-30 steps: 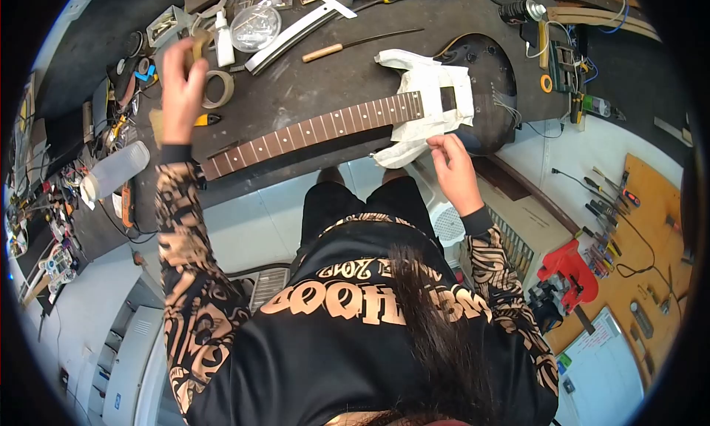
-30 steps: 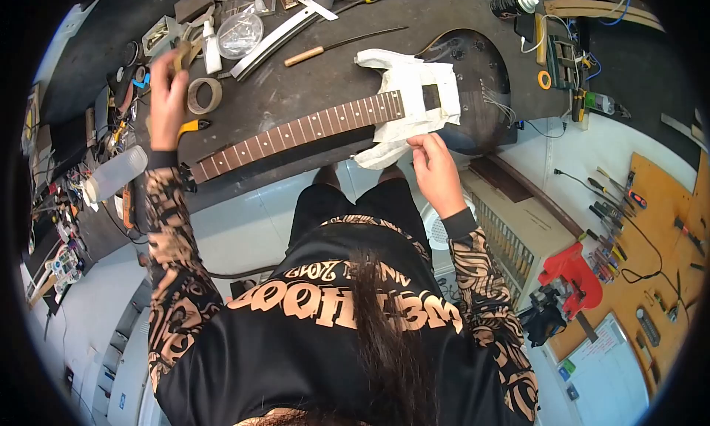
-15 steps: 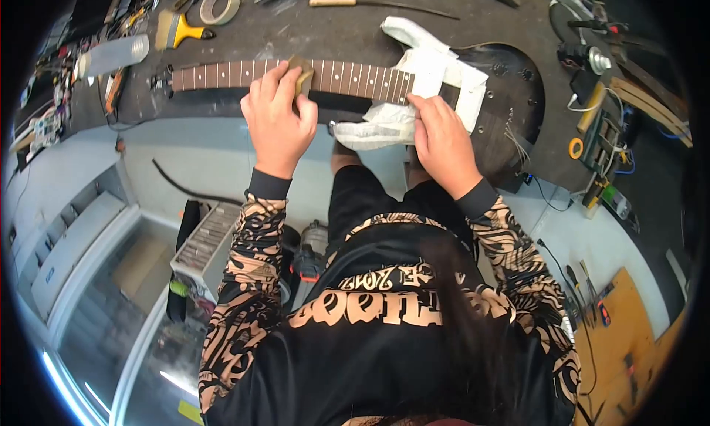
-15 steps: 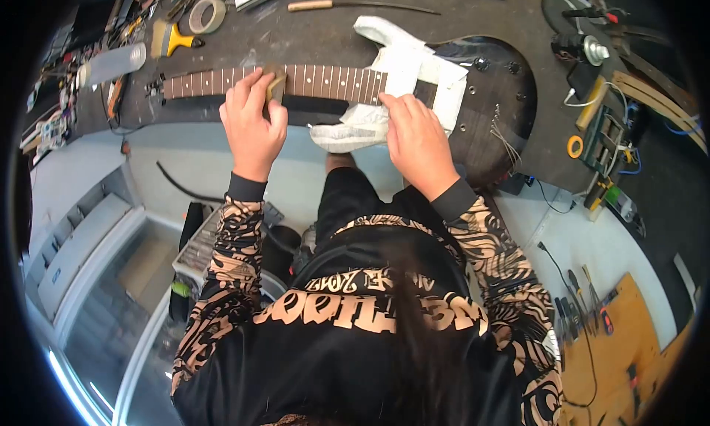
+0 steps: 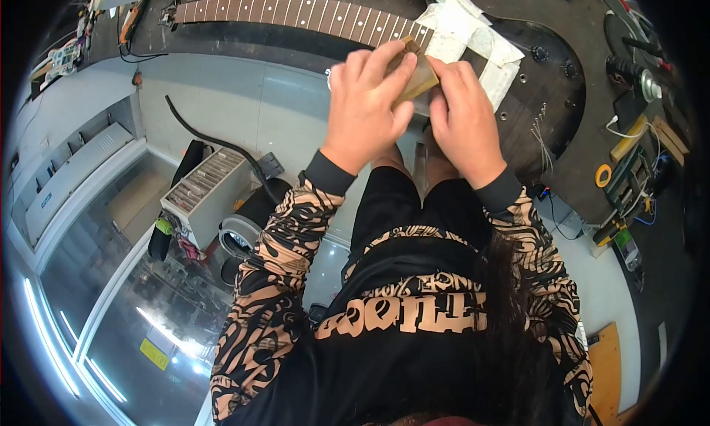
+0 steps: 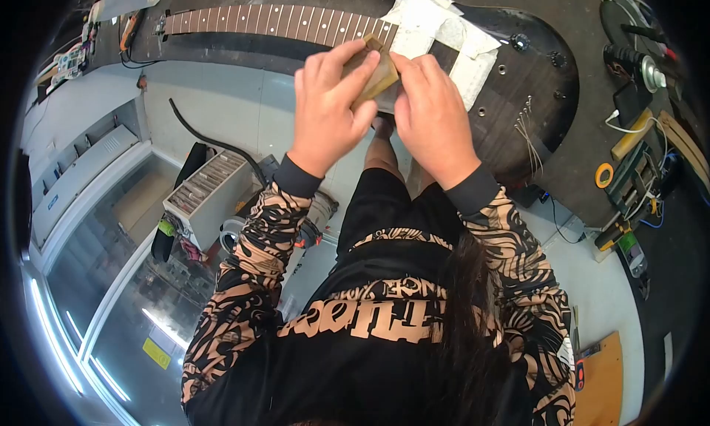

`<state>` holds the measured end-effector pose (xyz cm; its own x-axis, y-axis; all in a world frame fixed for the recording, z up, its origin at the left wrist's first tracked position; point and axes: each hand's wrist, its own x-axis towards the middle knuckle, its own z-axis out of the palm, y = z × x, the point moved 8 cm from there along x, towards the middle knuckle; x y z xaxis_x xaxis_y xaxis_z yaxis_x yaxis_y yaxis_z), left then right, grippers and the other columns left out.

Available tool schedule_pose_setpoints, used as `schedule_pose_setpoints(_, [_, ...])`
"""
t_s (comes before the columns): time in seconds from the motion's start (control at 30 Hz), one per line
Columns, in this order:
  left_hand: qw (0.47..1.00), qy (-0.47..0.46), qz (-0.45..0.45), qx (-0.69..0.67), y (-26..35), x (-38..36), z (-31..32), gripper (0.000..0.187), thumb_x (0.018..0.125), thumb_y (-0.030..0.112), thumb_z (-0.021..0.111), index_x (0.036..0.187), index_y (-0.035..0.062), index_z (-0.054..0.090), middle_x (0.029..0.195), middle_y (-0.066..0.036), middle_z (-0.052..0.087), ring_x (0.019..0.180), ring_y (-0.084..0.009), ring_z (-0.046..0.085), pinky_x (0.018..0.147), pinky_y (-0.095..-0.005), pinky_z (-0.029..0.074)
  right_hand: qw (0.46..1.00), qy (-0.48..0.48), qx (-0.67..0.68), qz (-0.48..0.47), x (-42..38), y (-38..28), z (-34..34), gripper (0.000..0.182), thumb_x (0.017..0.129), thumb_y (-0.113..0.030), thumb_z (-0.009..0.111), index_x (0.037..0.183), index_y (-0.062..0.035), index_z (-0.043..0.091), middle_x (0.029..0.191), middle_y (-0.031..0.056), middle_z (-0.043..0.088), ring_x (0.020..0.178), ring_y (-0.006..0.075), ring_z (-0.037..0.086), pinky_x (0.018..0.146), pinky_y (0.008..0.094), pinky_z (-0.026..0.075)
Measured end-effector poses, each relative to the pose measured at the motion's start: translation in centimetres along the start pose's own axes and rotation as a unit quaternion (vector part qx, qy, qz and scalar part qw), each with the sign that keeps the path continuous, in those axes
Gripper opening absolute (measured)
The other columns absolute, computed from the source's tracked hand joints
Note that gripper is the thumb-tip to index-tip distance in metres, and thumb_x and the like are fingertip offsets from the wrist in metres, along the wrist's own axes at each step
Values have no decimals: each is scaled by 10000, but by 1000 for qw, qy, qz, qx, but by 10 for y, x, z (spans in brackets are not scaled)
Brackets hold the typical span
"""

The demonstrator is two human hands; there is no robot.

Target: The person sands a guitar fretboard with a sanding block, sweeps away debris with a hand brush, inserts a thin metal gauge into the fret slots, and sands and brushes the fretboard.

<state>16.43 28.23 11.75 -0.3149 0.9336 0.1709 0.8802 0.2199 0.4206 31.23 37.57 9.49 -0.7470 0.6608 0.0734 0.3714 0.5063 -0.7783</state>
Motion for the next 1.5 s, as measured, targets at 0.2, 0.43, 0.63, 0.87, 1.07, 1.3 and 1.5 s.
schedule_pose_setpoints(0.2, [999, 37, 19, 22, 4, -7, 10, 632, 798, 131, 757, 1413, 228, 866, 1511, 16, 745, 1273, -298, 633, 1062, -480, 460, 999, -11, 31, 1, 2, 3, -4, 537, 984, 64, 697, 1513, -29, 688, 1209, 168, 668, 1081, 406, 722, 953, 518, 595])
schedule_pose_setpoints(0.43, [997, 60, 13, 42, -7, -6, 7, 643, 785, 116, 737, 1400, 238, 879, 1504, 40, 747, 1227, -293, 620, 1066, -458, 454, 999, -23, 46, 10, 4, 4, -6, 506, 1005, 58, 696, 1506, -19, 688, 1216, 179, 677, 1075, 418, 732, 939, 518, 602])
schedule_pose_setpoints(0.63, [995, 82, -12, 58, -12, -9, 0, 636, 790, 114, 714, 1390, 236, 883, 1482, 20, 751, 1212, -298, 631, 1069, -462, 456, 999, -17, 48, 2, 5, 3, -5, 495, 1007, 58, 696, 1497, -15, 689, 1237, 180, 685, 1074, 424, 736, 930, 519, 605])
schedule_pose_setpoints(0.87, [998, 61, -2, 16, -1, -8, 8, 653, 786, 110, 704, 1401, 239, 882, 1475, 12, 761, 1205, -294, 634, 1059, -466, 456, 998, -19, 65, 11, 7, 5, -7, 487, 1014, 67, 682, 1493, -19, 695, 1237, 179, 691, 1077, 421, 741, 937, 512, 608])
schedule_pose_setpoints(1.07, [994, 92, -19, 56, -24, -3, -8, 632, 792, 122, 714, 1382, 258, 893, 1486, 15, 762, 1224, -293, 641, 1071, -445, 452, 997, -28, 71, 18, 7, 7, -7, 481, 1017, 69, 674, 1489, -20, 699, 1241, 178, 693, 1069, 411, 744, 930, 505, 613])
schedule_pose_setpoints(1.3, [995, 84, -11, 48, -25, -13, 0, 610, 779, 135, 742, 1367, 221, 880, 1493, 46, 750, 1181, -292, 621, 1063, -461, 439, 996, -33, 80, 26, 7, 6, -7, 477, 1049, 76, 658, 1513, -25, 704, 1201, 166, 689, 1079, 354, 742, 963, 451, 603])
schedule_pose_setpoints(1.5, [998, 53, 0, 34, -8, -12, 3, 633, 797, 96, 706, 1389, 215, 896, 1484, -19, 759, 1205, -302, 627, 1086, -461, 459, 996, -37, 80, 29, 7, 6, -6, 475, 1069, 77, 650, 1529, -29, 707, 1188, 159, 687, 1085, 325, 736, 988, 421, 596])
